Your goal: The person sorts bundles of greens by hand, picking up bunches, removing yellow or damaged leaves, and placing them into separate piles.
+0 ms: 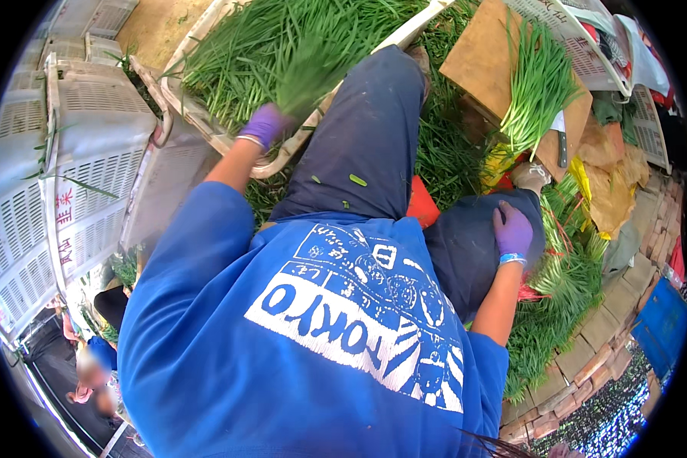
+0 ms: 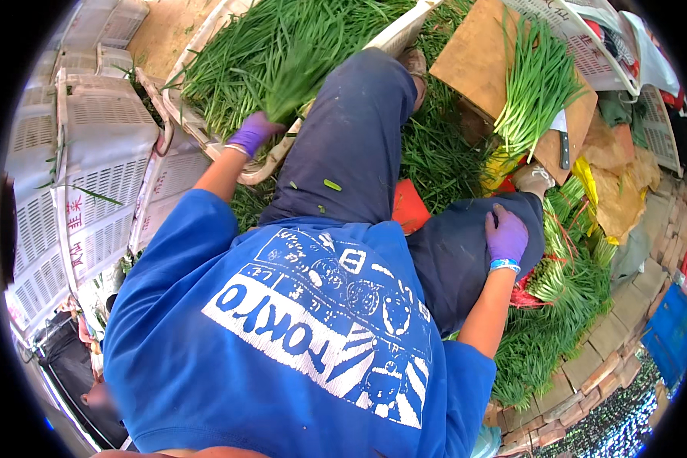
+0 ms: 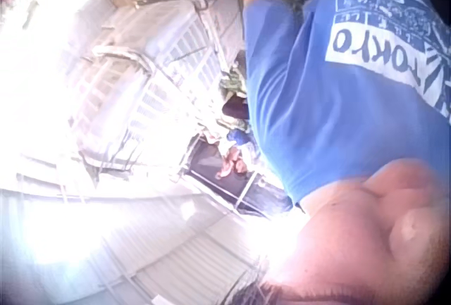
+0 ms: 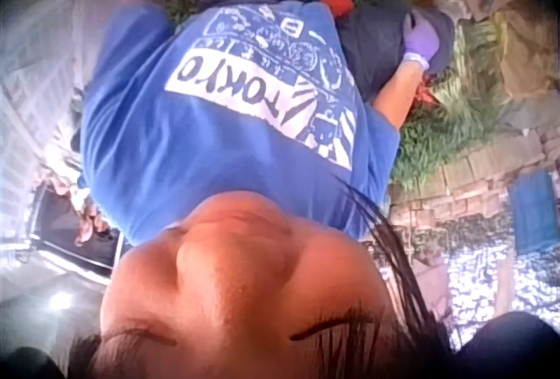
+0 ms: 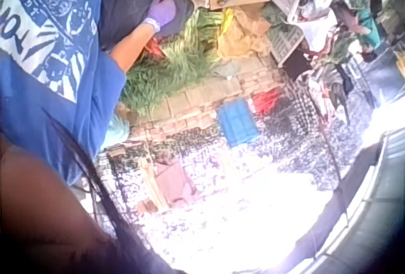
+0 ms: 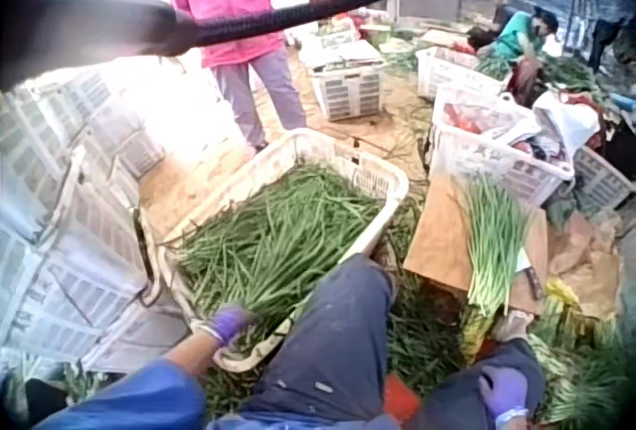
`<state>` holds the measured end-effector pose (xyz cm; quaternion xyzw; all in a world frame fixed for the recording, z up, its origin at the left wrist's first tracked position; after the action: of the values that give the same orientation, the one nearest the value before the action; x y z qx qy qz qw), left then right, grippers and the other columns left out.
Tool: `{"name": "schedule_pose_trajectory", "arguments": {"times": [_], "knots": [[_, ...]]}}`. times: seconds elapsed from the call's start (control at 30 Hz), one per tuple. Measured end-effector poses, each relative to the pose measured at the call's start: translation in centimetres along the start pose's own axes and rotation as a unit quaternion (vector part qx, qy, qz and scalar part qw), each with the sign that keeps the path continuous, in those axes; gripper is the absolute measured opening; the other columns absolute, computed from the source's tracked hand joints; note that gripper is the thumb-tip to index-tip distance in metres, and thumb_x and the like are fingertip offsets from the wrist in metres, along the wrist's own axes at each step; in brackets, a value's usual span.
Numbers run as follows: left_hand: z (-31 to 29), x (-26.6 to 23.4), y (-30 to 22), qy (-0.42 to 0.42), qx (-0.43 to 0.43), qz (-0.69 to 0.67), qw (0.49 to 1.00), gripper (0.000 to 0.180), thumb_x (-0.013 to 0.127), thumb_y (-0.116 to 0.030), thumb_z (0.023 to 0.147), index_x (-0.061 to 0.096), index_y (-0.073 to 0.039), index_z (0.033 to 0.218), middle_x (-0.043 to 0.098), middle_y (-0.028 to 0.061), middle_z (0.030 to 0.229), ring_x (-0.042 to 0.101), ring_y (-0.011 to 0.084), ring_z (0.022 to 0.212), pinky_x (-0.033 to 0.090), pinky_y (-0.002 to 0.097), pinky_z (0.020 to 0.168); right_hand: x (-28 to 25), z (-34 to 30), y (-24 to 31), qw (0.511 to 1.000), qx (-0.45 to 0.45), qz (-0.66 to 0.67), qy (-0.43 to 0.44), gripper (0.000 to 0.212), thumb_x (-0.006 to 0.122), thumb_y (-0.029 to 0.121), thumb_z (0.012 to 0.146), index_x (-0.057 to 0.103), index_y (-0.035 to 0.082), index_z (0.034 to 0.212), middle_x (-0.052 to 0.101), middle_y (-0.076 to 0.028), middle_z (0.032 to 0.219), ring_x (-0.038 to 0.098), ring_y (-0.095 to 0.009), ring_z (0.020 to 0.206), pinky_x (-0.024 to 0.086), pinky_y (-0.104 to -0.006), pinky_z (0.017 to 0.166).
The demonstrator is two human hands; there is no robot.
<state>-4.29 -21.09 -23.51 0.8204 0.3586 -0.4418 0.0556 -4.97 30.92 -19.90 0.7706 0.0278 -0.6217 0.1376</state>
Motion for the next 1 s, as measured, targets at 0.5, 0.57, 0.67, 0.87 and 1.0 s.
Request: {"name": "schedule_pose_trajectory", "arguments": {"times": [0.5,0.57,0.67,0.87,1.0], "knots": [[2.7,2.7,-2.5,-0.177,-0.028,0.258,0.949,0.089,0.064,-0.035,0.067,0.013,-0.008,0.134,0.033,0.0162,0.121,0.048,0.0338,0.096,0.043,0.0494,0.072,0.1,0.0,0.6,1.0,0.023,-0.009,0.013,0.027,0.053,0.026,0.076,0.061,0.008,0.095,0.062,-0.009,0.084,0.057,-0.027,0.079,0.043,-0.0372,0.073],[0.7,1.4,-3.7,-0.149,-0.022,0.281,0.948,0.088,0.063,-0.035,0.068,0.012,-0.005,0.134,0.038,0.0179,0.12,0.049,0.0346,0.098,0.043,0.0484,0.075,0.1,-0.3,0.3,1.0,0.017,-0.006,0.003,0.027,0.054,0.026,0.076,0.061,0.008,0.095,0.062,-0.01,0.085,0.057,-0.028,0.079,0.043,-0.037,0.074],[1.8,1.2,-3.5,-0.038,-0.067,0.244,0.967,0.083,0.059,-0.033,0.072,0.012,-0.002,0.133,0.044,0.0197,0.118,0.051,0.035,0.101,0.043,0.0464,0.079,-0.3,-0.4,0.4,0.999,0.033,-0.008,0.007,0.027,0.054,0.026,0.076,0.062,0.008,0.095,0.062,-0.01,0.085,0.057,-0.028,0.079,0.043,-0.037,0.074],[3.7,2.9,-3.6,-0.094,-0.089,0.228,0.965,0.071,0.05,-0.024,0.078,0.012,-0.001,0.133,0.043,0.0202,0.12,0.052,0.035,0.101,0.042,0.0452,0.082,0.2,0.1,0.4,0.998,0.041,-0.032,0.027,0.027,0.054,0.027,0.076,0.062,0.009,0.095,0.062,-0.01,0.083,0.058,-0.027,0.078,0.043,-0.0369,0.073],[4.0,3.6,-2.9,-0.121,-0.082,0.222,0.964,0.071,0.05,-0.022,0.078,0.011,-0.002,0.133,0.04,0.0201,0.122,0.053,0.0366,0.097,0.043,0.0451,0.081,0.1,0.3,0.6,0.998,0.044,-0.04,0.029,0.027,0.054,0.026,0.076,0.061,0.009,0.096,0.061,-0.01,0.084,0.058,-0.027,0.078,0.044,-0.0366,0.072]]}}
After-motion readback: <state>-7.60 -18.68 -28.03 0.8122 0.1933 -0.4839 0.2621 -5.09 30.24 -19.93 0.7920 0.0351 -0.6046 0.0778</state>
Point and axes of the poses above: each hand's wrist, its own z-axis towards the middle knuckle, its own x-axis out of the palm, y = z × x, the point moved 2 cm from there along z, towards the middle knuckle
